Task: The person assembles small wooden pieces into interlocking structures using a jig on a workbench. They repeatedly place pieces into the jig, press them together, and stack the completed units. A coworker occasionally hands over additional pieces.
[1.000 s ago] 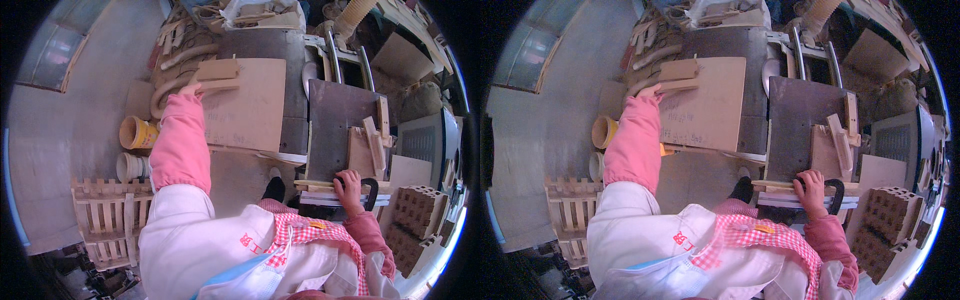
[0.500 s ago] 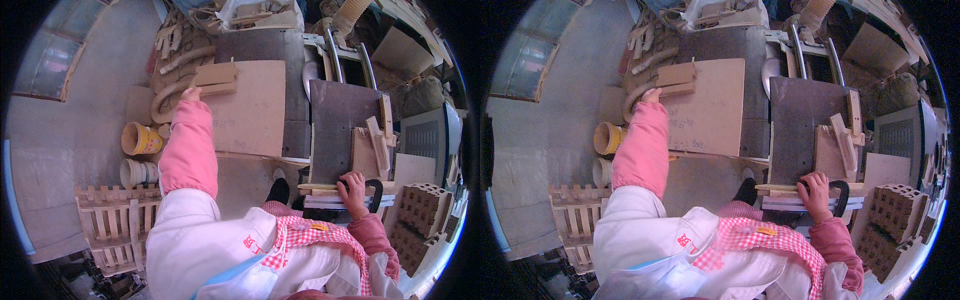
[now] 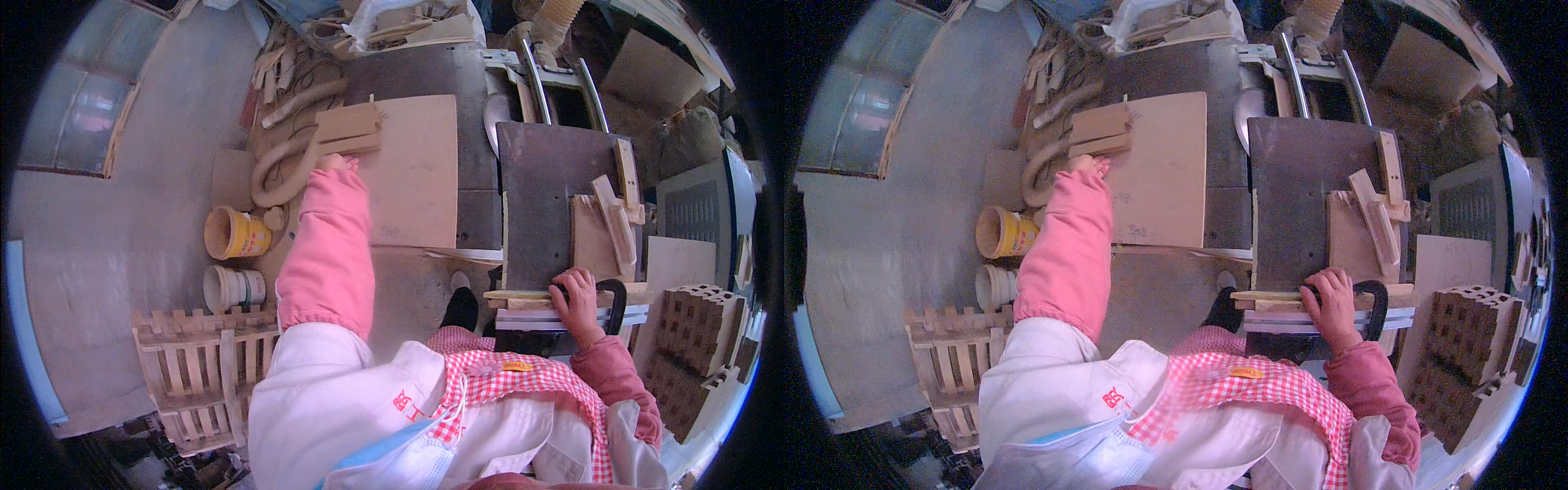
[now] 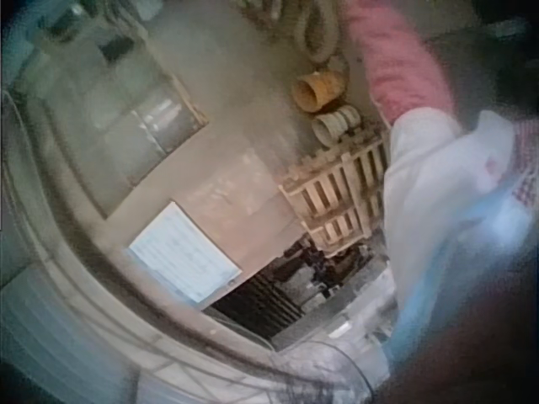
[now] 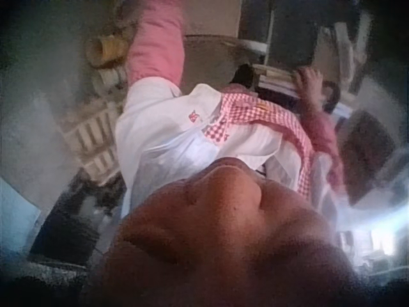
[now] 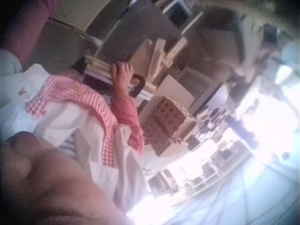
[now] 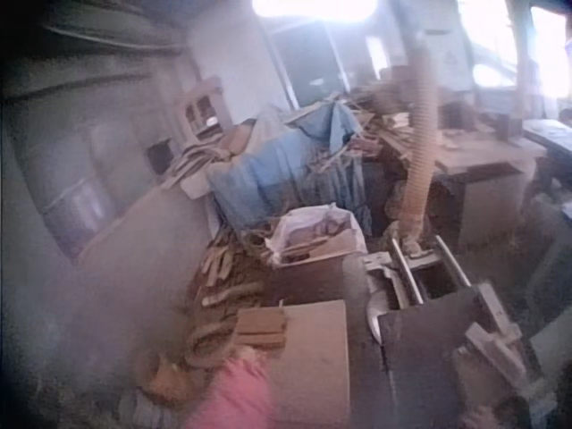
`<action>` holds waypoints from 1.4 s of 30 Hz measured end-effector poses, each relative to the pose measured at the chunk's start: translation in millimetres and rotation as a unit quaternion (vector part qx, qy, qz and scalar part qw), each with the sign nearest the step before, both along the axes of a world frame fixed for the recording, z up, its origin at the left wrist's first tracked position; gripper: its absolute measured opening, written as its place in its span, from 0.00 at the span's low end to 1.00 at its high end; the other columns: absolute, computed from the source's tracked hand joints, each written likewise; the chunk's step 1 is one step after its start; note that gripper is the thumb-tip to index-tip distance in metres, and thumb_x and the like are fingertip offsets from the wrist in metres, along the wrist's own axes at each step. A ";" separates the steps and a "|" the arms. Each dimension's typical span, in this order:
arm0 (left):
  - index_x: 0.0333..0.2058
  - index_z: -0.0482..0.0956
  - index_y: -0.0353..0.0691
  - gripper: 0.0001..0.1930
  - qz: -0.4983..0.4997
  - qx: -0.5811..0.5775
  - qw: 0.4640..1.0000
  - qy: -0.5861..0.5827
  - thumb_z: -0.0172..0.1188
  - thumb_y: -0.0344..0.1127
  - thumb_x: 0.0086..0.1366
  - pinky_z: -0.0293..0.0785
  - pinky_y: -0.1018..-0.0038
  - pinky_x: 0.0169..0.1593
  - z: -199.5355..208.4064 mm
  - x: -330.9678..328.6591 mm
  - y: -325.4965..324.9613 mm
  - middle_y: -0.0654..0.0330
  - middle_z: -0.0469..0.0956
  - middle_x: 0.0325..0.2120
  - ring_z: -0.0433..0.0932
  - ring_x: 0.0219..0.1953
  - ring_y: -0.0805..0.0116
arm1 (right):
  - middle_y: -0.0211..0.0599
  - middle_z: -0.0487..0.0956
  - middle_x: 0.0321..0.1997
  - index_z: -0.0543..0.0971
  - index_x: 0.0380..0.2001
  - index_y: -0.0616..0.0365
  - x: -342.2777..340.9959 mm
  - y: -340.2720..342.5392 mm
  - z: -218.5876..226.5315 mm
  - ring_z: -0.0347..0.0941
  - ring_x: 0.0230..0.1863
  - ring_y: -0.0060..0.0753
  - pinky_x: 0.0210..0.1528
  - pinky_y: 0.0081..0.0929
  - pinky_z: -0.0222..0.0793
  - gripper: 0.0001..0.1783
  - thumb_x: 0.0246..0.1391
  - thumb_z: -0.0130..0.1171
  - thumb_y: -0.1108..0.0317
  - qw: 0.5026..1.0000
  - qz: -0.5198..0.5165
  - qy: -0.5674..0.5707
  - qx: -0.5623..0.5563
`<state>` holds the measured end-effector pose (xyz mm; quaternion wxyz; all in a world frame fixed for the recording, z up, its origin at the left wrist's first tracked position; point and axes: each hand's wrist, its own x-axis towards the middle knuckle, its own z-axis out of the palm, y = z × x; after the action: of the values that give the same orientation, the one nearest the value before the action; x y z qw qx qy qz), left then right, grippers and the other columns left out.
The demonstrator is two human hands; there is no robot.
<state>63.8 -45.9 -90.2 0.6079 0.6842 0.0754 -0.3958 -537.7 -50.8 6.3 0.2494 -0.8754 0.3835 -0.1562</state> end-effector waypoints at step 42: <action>0.38 0.76 0.33 0.09 -0.493 -0.122 0.678 -0.532 0.51 0.32 0.63 0.71 0.64 0.44 66.8 -449.2 77.0 0.51 0.77 0.35 0.76 0.39 0.53 | 0.43 0.76 0.45 0.76 0.46 0.54 -167.3 -43.5 104.4 0.71 0.48 0.48 0.52 0.41 0.67 0.15 0.54 0.55 0.66 0.984 -0.131 -0.026 -0.116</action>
<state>-385.4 31.0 -23.4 0.3402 0.6371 -0.6579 -0.2134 -705.0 -94.3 110.7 0.1330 -0.8365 0.4672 -0.2537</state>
